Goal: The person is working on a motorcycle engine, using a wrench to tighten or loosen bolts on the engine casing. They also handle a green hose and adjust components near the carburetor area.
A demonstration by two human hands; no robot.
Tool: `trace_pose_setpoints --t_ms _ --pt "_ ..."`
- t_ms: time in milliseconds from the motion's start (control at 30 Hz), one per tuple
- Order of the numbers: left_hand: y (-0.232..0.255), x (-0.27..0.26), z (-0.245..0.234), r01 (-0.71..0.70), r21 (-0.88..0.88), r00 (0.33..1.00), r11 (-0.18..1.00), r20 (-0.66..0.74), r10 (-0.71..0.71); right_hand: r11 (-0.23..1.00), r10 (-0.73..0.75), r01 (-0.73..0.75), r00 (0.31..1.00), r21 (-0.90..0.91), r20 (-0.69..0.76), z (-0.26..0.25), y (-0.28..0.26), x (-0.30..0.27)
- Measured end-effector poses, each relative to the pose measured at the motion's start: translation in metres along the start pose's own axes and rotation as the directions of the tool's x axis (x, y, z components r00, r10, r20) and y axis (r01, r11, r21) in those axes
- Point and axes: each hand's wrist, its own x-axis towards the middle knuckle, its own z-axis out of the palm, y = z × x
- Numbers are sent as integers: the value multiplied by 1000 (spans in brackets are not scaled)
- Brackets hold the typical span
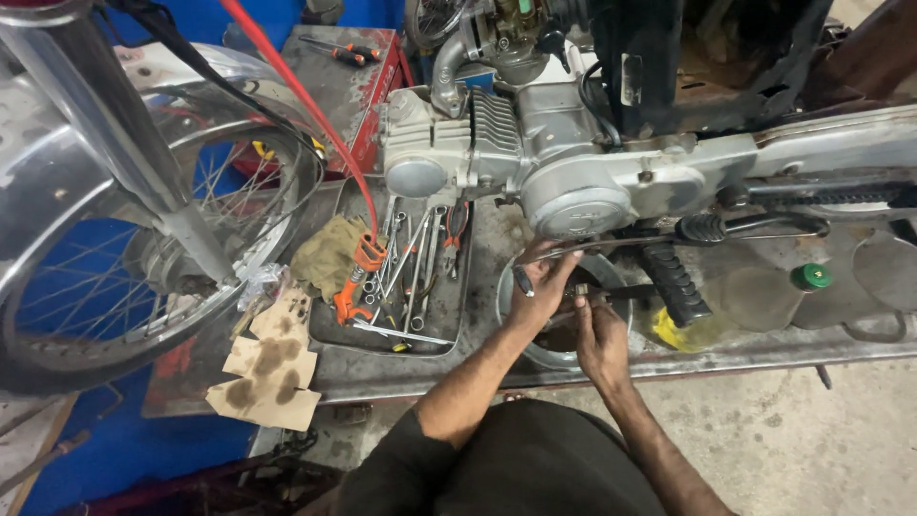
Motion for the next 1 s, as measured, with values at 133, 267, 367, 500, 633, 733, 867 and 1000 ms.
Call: trace_pose_setpoints --t_ms 133,267,367,500,633,733,867,1000 --pt "28 7 2 -98 201 993 975 -42 108 1000 4 -4 1000 11 -2 -6 -15 0" --pt "-7 2 -9 -73 268 997 961 9 73 1000 13 -13 1000 27 16 -11 -17 3" --pt "24 -2 7 -24 248 999 969 -35 34 1000 5 -5 1000 10 20 -14 -21 5" --pt "3 10 -6 -95 251 994 963 -30 105 999 14 -15 999 31 29 -19 -33 2" --pt "-2 1 -7 -100 239 994 966 -7 105 998 46 -48 998 43 46 -21 -34 0" --pt "15 -2 0 -48 234 999 971 -12 52 997 70 -72 996 31 47 -25 -31 2" --pt "4 2 1 -88 204 995 975 -26 96 994 100 -103 993 45 63 -27 -36 -3" --pt "5 0 -7 -39 240 999 970 8 38 984 160 -164 985 68 70 -28 -27 -4"
